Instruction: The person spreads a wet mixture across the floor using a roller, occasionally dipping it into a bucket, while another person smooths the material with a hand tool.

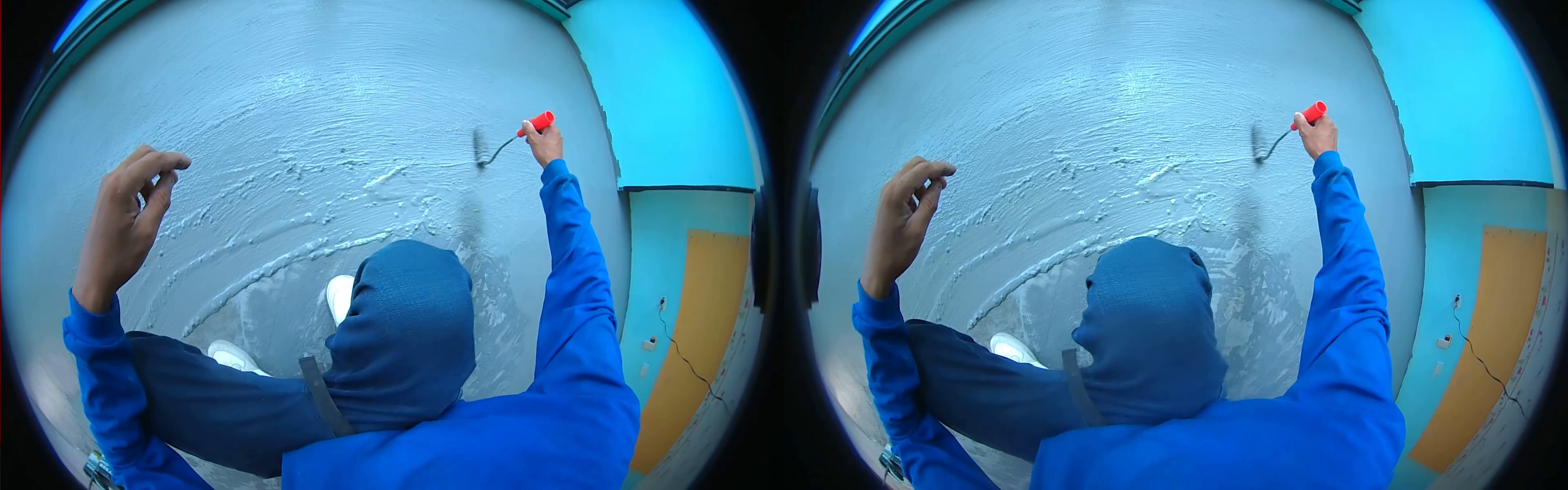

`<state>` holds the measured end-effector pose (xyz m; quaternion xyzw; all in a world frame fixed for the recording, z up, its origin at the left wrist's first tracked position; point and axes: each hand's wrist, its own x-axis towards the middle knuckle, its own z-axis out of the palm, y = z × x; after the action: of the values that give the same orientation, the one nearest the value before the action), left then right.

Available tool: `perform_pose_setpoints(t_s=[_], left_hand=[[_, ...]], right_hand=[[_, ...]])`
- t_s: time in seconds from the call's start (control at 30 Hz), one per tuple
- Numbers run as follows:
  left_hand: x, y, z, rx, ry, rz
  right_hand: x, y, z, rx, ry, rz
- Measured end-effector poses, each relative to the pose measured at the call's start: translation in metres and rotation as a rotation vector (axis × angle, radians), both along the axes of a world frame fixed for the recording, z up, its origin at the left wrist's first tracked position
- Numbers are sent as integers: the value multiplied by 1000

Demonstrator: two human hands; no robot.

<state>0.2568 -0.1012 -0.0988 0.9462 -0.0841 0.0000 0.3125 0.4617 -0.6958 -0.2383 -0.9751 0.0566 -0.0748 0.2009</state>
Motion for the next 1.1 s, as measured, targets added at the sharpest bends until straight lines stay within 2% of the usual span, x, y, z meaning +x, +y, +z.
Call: perform_pose_setpoints(t_s=[0.07,0.2,0.47,0.67,0.77,0.9,1.1], left_hand=[[2,-3,-1,-8,11,-1],[2,-6,0,-17,12,-10],[-1,5,-1,-49,-65,-58],[-15,17,3,-59,-117,-64],[-19,23,3,-55,-126,-52],[-20,23,7,-78,-136,-50],[-10,18,-1,-30,-82,-39]], right_hand=[[4,-13,-5,-153,-37,4],[-10,5,-21,-218,-65,91],[-98,193,11,183,-38,363],[-111,316,13,371,29,547],[-109,350,-1,538,98,593],[-103,335,-10,749,280,440],[-93,182,-1,694,214,209]])
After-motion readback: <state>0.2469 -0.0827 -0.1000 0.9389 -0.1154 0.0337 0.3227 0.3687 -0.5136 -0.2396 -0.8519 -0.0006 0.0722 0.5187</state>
